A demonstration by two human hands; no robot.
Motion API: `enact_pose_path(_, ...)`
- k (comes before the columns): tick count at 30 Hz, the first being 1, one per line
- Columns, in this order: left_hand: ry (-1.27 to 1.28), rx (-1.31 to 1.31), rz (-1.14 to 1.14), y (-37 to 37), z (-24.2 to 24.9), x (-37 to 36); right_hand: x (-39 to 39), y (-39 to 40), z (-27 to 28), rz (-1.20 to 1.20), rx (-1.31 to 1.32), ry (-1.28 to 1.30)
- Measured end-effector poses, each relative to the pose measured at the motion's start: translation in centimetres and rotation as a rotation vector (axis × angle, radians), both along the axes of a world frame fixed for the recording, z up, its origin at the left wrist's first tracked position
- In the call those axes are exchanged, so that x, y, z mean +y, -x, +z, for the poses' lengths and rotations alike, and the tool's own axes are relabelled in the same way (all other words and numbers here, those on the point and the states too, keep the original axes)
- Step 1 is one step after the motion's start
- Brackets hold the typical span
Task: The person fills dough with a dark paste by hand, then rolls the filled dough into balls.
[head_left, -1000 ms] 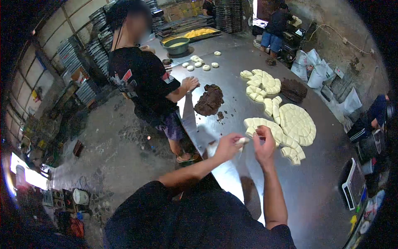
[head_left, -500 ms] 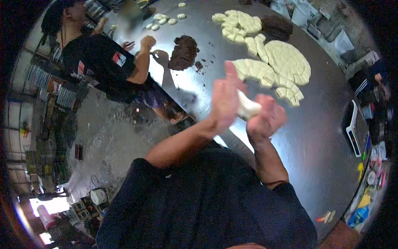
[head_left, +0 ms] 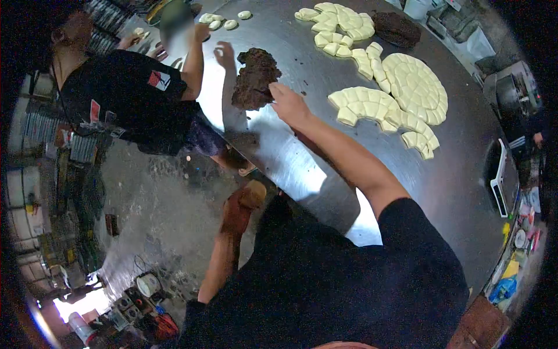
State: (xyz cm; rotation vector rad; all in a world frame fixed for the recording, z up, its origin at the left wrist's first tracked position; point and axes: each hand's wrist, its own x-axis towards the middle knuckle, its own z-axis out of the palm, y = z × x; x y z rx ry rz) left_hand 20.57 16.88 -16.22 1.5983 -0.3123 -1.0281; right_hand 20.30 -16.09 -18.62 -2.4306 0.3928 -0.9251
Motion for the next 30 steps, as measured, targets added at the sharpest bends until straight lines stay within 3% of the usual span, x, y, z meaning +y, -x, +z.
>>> enact_pose_path(2, -0.123, -0.224, -0.171, -1.2, -2.0, 2.2, -0.7, -2.7, -2.2, 0.043, 0.068, 0.051)
enact_pose_path(4, -0.179, -0.388, -0.3, -1.8, -0.6, 1.9, -1.2, -5.2, -4.3, 0.009, 0.153, 0.182)
enact_pose_path(6, 0.11, 0.665, 0.46, -1.3, 1.8, 0.6, -0.7, -6.5, -5.4, -0.051, 0.01, 0.066)
enact_pose_path(8, 0.062, 0.684, 0.47, -1.9, 1.4, 0.2, 0.0, -5.3, -4.5, -0.102, 0.149, 0.15)
enact_pose_path(9, 0.07, 0.721, 0.505, -2.2, 1.5, -0.2, -0.5, -6.2, -6.0, -0.12, 0.159, -0.034)
enact_pose_path(10, 0.085, 0.757, 0.537, -2.5, 1.5, -0.7, -1.2, -6.0, -5.4, -0.136, 0.142, -0.022)
enact_pose_path(12, 0.055, 0.683, 0.44, -3.0, 1.6, -2.3, -1.4, -4.7, -3.7, 0.048, 0.278, 0.502)
enact_pose_path(14, 0.135, 0.551, 0.336, -2.3, 3.6, -5.0, -1.2, -4.7, -2.4, -0.034, 0.346, 0.391)
enact_pose_path(16, 0.115, 0.474, 0.31, -2.2, 4.7, -7.3, -1.6, -5.0, -1.9, -0.097, 0.459, 0.006)
enact_pose_path(17, 0.07, 0.341, 0.234, -2.9, 3.7, -8.0, -1.3, -3.5, 0.4, -0.124, 0.377, -0.177)
enact_pose_path(18, 0.026, 0.211, 0.165, -3.3, 3.1, -8.8, -0.9, -2.2, 1.4, -0.115, 0.364, -0.158)
enact_pose_path(20, 0.124, 0.262, 0.187, -3.1, 3.6, -11.2, 0.3, 0.3, 2.7, -0.122, 0.072, -0.361)
enact_pose_path(21, 0.084, 0.179, 0.188, -2.8, 3.8, -12.2, 1.3, 2.1, 3.5, -0.103, 0.073, -0.353)
enact_pose_path(22, 0.043, 0.099, 0.18, -2.4, 4.1, -13.1, 2.2, 4.2, 4.6, -0.046, -0.104, -0.308)
enact_pose_path(24, 0.2, 0.22, 0.19, -1.3, 5.2, -15.4, 3.6, 8.1, 6.3, 0.066, -0.307, -0.153)
enact_pose_path(25, 0.337, 0.343, 0.194, -0.4, 5.8, -16.3, 5.0, 10.2, 7.7, 0.133, -0.25, -0.146)
enact_pose_path(28, 0.32, 0.264, 0.158, 3.0, 8.5, -17.4, 8.4, 15.6, 9.9, -0.116, 0.01, 0.206)
enact_pose_path(29, 0.344, 0.259, 0.042, 2.9, 5.9, -17.6, 8.2, 17.4, 9.9, -0.122, 0.01, 0.216)
enact_pose_path(30, 0.426, 0.213, -0.071, 4.1, 6.2, -17.3, 7.2, 19.3, 9.8, -0.205, -0.02, 0.156)
